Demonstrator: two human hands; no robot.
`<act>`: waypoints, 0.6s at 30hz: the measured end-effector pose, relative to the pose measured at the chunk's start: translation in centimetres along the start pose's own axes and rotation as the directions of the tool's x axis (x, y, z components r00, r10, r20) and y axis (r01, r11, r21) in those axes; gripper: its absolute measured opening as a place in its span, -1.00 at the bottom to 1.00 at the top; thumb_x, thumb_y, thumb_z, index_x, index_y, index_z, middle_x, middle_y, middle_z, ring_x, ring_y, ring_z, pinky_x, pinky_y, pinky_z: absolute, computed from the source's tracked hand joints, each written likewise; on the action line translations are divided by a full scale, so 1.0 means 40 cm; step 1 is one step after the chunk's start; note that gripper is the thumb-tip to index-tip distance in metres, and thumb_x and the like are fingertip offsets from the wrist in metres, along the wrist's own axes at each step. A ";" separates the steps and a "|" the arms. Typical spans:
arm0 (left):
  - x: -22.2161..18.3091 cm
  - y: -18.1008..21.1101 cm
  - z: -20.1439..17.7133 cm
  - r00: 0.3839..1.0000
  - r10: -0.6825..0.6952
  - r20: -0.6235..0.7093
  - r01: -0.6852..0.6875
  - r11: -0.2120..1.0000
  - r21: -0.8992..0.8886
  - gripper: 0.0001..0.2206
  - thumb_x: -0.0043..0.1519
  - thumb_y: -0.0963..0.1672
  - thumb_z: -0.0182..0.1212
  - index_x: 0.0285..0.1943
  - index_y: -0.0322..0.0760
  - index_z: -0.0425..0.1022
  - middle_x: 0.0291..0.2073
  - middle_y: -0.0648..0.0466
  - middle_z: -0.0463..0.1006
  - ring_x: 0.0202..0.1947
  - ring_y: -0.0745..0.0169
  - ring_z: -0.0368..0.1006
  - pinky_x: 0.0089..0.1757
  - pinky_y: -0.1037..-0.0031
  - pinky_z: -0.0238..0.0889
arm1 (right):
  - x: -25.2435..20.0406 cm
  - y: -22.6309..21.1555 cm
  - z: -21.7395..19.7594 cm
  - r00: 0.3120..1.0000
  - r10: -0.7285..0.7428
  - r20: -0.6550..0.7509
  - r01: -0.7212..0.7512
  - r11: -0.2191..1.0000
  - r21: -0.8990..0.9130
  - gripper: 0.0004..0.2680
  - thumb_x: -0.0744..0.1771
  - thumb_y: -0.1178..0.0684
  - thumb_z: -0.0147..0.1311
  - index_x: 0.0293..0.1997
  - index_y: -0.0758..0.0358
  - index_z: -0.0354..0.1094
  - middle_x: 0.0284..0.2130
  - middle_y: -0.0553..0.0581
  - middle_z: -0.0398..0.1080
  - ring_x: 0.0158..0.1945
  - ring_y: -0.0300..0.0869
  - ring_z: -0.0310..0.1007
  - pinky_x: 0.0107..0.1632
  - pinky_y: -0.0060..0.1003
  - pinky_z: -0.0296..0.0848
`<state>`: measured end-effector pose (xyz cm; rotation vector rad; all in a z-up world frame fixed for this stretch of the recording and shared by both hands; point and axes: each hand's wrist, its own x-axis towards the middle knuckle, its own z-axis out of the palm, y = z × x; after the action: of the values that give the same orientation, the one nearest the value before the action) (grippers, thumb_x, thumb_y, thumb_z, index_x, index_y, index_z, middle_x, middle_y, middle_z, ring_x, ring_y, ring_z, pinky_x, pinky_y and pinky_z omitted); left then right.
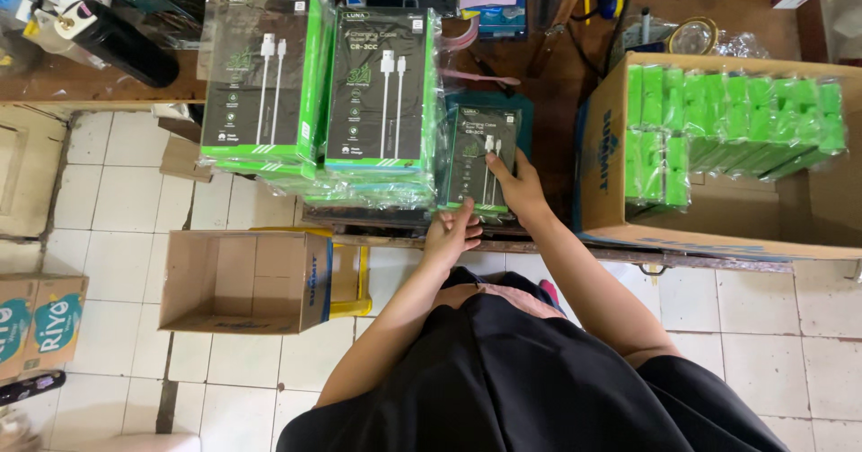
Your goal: The person unpacks and sorts boxed charging cables by hand, removing plastic wrapping and organizing the boxes into stacks on the workbench and inside a cardboard box.
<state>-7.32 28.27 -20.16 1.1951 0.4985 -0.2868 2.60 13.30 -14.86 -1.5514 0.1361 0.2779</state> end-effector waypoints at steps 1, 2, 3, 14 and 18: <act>-0.002 -0.011 -0.009 1.000 0.012 0.009 -0.013 0.998 0.061 -0.42 0.23 0.16 0.25 -0.07 -0.51 0.43 -0.14 -0.16 0.55 -0.21 0.18 0.59 -0.22 0.33 0.58 | 0.000 -0.003 0.004 1.000 0.001 0.001 -0.001 1.000 0.000 -0.61 0.37 -0.10 0.14 0.26 0.33 0.27 0.01 0.18 0.51 0.03 -0.19 0.49 0.08 -0.31 0.44; -0.002 -0.020 -0.017 1.000 0.024 0.020 -0.026 0.992 0.122 -0.38 0.26 0.18 0.22 -0.08 -0.54 0.44 -0.13 -0.17 0.57 -0.18 0.18 0.58 -0.21 0.36 0.57 | -0.002 -0.005 0.006 1.000 -0.019 0.011 0.019 1.000 -0.011 -0.62 0.37 -0.10 0.14 0.26 0.31 0.28 0.01 0.18 0.51 0.03 -0.19 0.49 0.07 -0.32 0.44; -0.001 -0.027 -0.021 1.000 0.023 0.020 -0.025 0.992 0.121 -0.38 0.26 0.18 0.22 -0.08 -0.54 0.44 -0.13 -0.17 0.57 -0.18 0.18 0.58 -0.21 0.36 0.57 | -0.002 -0.006 0.007 0.999 -0.038 0.021 0.038 0.999 -0.023 -0.62 0.36 -0.10 0.13 0.26 0.30 0.30 0.00 0.17 0.51 0.02 -0.19 0.48 0.06 -0.32 0.44; 0.029 -0.035 -0.004 0.998 0.062 -0.013 -0.061 0.996 0.058 -0.33 0.20 0.18 0.21 0.06 -0.56 0.27 -0.02 -0.27 0.51 0.09 0.03 0.56 0.04 0.35 0.43 | 0.017 0.004 0.051 0.996 -0.058 -0.065 0.026 0.909 -0.416 -0.64 0.41 -0.10 0.06 0.33 0.24 0.30 0.18 0.34 0.32 0.22 -0.02 0.29 0.24 -0.19 0.25; 0.042 -0.030 -0.008 0.998 0.067 -0.008 -0.066 0.995 0.080 -0.32 0.22 0.18 0.20 0.07 -0.58 0.26 -0.03 -0.28 0.53 0.07 0.03 0.57 0.04 0.37 0.44 | 0.031 0.008 0.077 1.000 -0.023 -0.014 0.021 0.989 -0.150 -0.57 0.40 -0.08 -0.05 0.45 0.20 0.07 0.24 0.26 0.37 0.26 -0.07 0.36 0.27 -0.26 0.27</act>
<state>-6.49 28.22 -22.09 1.2885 0.4588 -0.2452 3.43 16.47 -15.44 -1.7033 0.1124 0.2632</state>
